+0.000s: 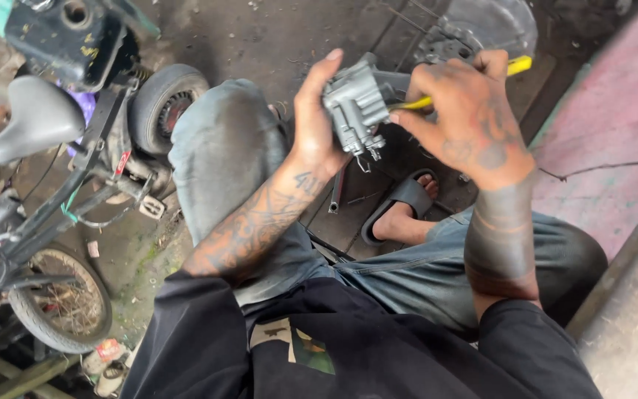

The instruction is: Cleaning and disassembling a motorcycle carburetor using a screwdriver and a small brush to remove dirt and grime.

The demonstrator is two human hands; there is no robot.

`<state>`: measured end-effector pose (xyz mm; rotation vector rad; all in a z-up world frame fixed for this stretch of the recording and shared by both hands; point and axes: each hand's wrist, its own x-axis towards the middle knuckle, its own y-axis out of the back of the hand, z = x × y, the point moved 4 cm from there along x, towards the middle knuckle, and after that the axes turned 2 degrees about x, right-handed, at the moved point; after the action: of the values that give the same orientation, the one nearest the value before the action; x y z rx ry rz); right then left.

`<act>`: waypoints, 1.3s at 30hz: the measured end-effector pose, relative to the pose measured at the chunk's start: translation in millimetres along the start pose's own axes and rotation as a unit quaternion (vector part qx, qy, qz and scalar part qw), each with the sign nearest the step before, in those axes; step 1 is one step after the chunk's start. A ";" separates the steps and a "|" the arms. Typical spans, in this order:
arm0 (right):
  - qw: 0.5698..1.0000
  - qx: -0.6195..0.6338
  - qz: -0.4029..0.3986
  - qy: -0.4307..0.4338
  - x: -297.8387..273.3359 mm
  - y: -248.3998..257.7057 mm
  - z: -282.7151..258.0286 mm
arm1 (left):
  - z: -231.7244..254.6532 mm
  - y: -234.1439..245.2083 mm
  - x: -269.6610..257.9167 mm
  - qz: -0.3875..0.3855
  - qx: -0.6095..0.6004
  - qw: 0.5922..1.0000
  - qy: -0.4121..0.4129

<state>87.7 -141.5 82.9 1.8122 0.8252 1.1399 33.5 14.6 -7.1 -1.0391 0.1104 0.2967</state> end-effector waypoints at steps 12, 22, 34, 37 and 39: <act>0.996 -0.072 0.028 -0.038 -8.2 11.4 17.9 | -2.2 0.9 -1.1 0.062 0.001 0.997 0.034; 0.993 -0.099 0.046 -0.047 -8.1 13.1 17.7 | -1.5 3.7 -0.6 0.053 0.022 0.998 0.006; 1.000 0.015 -0.015 -0.004 -0.9 1.8 5.8 | -1.3 2.5 1.8 0.032 0.018 0.999 -0.015; 0.999 0.016 -0.017 -0.034 -9.6 3.7 24.8 | -5.1 9.5 4.2 0.049 0.039 0.998 -0.029; 0.991 -0.109 0.057 -0.060 -15.7 11.9 26.3 | -4.4 9.3 6.9 0.032 0.042 0.998 -0.043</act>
<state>107.2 -167.7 80.8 1.7433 0.5116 1.1328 37.6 16.5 -18.6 -0.9390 0.0784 0.3921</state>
